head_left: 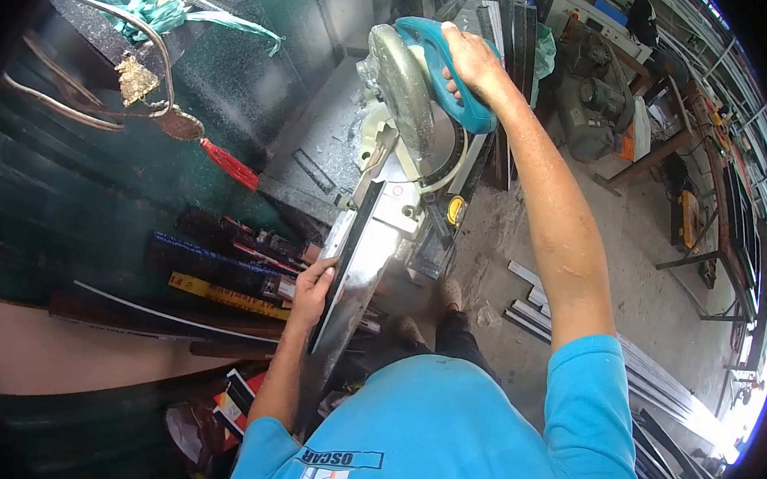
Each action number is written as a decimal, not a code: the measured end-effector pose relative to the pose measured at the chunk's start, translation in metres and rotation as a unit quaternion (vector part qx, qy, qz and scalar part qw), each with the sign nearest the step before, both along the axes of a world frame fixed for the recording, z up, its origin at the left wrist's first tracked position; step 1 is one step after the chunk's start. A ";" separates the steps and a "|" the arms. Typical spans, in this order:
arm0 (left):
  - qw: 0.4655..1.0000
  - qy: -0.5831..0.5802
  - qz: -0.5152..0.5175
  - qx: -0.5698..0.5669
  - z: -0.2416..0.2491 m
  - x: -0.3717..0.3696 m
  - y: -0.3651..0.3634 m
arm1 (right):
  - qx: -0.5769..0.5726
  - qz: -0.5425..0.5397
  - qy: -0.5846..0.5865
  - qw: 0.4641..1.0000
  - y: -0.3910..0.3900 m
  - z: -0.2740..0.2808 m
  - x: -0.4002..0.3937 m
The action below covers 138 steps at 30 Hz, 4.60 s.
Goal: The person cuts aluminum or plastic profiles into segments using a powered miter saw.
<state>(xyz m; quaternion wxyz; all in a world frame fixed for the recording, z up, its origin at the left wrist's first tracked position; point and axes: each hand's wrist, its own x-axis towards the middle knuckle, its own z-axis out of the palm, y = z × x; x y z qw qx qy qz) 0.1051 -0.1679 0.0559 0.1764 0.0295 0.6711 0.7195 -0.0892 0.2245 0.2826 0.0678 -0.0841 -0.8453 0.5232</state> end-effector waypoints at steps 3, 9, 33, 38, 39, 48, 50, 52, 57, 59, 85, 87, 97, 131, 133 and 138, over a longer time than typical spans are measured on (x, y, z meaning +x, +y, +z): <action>0.998 -0.054 -0.004 0.028 0.002 -0.001 0.005 | -0.006 0.000 0.004 1.000 -0.001 0.000 0.001; 0.994 -0.093 -0.011 -0.056 0.005 -0.014 0.047 | -0.053 0.003 0.012 0.999 0.000 -0.002 0.002; 0.935 0.113 0.025 -0.335 -0.044 -0.121 0.154 | -0.039 -0.037 -0.008 0.998 0.004 -0.016 0.009; 0.929 0.118 0.020 -0.350 -0.043 -0.122 0.155 | -0.024 -0.040 0.020 0.999 0.002 -0.029 0.018; 0.930 0.116 0.020 -0.349 -0.041 -0.122 0.155 | -0.030 -0.043 0.020 0.998 0.002 -0.032 0.019; 0.940 0.082 0.013 -0.331 -0.037 -0.124 0.155 | -0.022 -0.054 0.032 0.998 0.000 -0.041 0.025; 0.935 0.104 0.022 -0.338 -0.043 -0.125 0.157 | -0.018 -0.058 0.034 0.998 0.000 -0.043 0.027; 0.937 0.099 0.020 -0.336 -0.043 -0.126 0.157 | -0.023 -0.045 0.039 0.998 0.002 -0.045 0.026; 0.940 0.099 0.030 -0.325 -0.043 -0.126 0.158 | -0.020 -0.061 0.037 0.997 -0.002 -0.047 0.030; 0.940 0.099 0.033 -0.325 -0.044 -0.126 0.158 | -0.024 -0.062 0.038 0.997 -0.002 -0.048 0.031; 0.942 0.062 0.002 -0.329 -0.029 -0.126 0.157 | -0.014 -0.068 0.059 0.996 -0.003 -0.059 0.037; 0.943 0.057 0.000 -0.329 -0.033 -0.126 0.157 | -0.014 -0.068 0.060 0.996 -0.004 -0.058 0.038; 0.938 0.095 0.036 -0.331 -0.039 -0.125 0.159 | -0.019 -0.063 0.066 0.996 -0.003 -0.064 0.040; 0.947 0.096 0.026 -0.307 -0.040 -0.125 0.151 | -0.032 -0.074 0.120 0.990 0.000 -0.131 0.058; 0.948 0.085 0.019 -0.306 -0.038 -0.114 0.139 | -0.034 -0.050 0.093 0.994 0.007 -0.110 0.045; 0.972 -0.044 0.007 -0.229 -0.008 -0.043 0.095 | 0.045 0.004 0.044 0.998 0.023 -0.033 -0.005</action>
